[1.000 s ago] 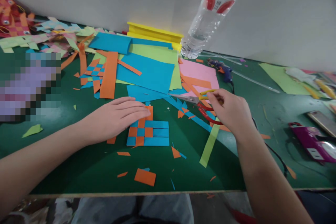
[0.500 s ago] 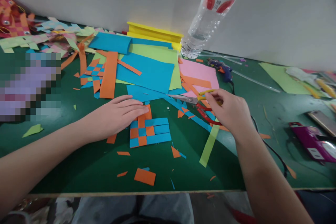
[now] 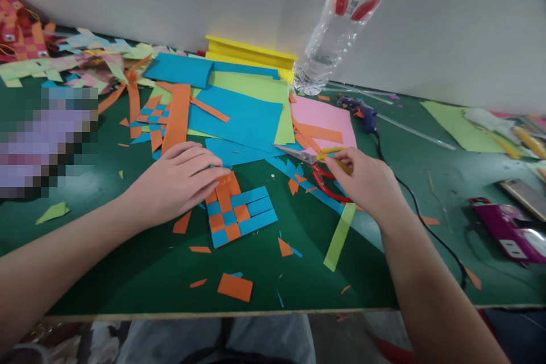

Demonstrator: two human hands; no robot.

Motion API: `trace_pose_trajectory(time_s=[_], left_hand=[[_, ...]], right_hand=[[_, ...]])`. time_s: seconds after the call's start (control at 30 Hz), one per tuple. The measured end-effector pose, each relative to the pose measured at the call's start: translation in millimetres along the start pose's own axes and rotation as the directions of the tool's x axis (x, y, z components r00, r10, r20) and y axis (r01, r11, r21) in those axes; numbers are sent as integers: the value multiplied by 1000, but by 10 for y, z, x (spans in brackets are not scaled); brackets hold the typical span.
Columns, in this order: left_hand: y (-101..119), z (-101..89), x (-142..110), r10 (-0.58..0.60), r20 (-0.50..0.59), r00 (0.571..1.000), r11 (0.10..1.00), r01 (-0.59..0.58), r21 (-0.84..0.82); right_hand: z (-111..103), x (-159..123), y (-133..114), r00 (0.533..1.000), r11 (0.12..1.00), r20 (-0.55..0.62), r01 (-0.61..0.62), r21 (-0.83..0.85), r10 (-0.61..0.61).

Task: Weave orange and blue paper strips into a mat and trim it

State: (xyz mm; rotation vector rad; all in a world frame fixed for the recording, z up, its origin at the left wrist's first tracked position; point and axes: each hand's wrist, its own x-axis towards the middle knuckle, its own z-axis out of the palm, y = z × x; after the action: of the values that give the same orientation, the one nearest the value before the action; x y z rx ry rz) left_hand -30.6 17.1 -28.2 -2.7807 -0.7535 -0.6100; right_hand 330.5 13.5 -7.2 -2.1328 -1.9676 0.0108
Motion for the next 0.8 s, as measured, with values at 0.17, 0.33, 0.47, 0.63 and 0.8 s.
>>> trace_pose_trajectory(time_s=[0.17, 0.33, 0.47, 0.63, 0.8], left_hand=[[-9, -31, 3, -54, -9, 999, 998, 53, -27], [20, -59, 37, 62, -18, 998, 997, -63, -46], [61, -89, 59, 145, -8, 989, 986, -145, -78], [48, -72, 21, 139, 13, 990, 987, -138, -80], [21, -37, -18, 194, 17, 981, 977, -191, -89]], right_hand=[[-7, -25, 17, 1000, 993, 17, 28, -113, -26], [-31, -72, -58, 965, 986, -208, 148, -80, -162], [-80, -143, -303, 876, 907, -301, 415, 74, -376], [-123, -205, -737, 829, 791, 1, 533, 300, -559], [41, -167, -1074, 787, 770, 80, 567, 293, -611]])
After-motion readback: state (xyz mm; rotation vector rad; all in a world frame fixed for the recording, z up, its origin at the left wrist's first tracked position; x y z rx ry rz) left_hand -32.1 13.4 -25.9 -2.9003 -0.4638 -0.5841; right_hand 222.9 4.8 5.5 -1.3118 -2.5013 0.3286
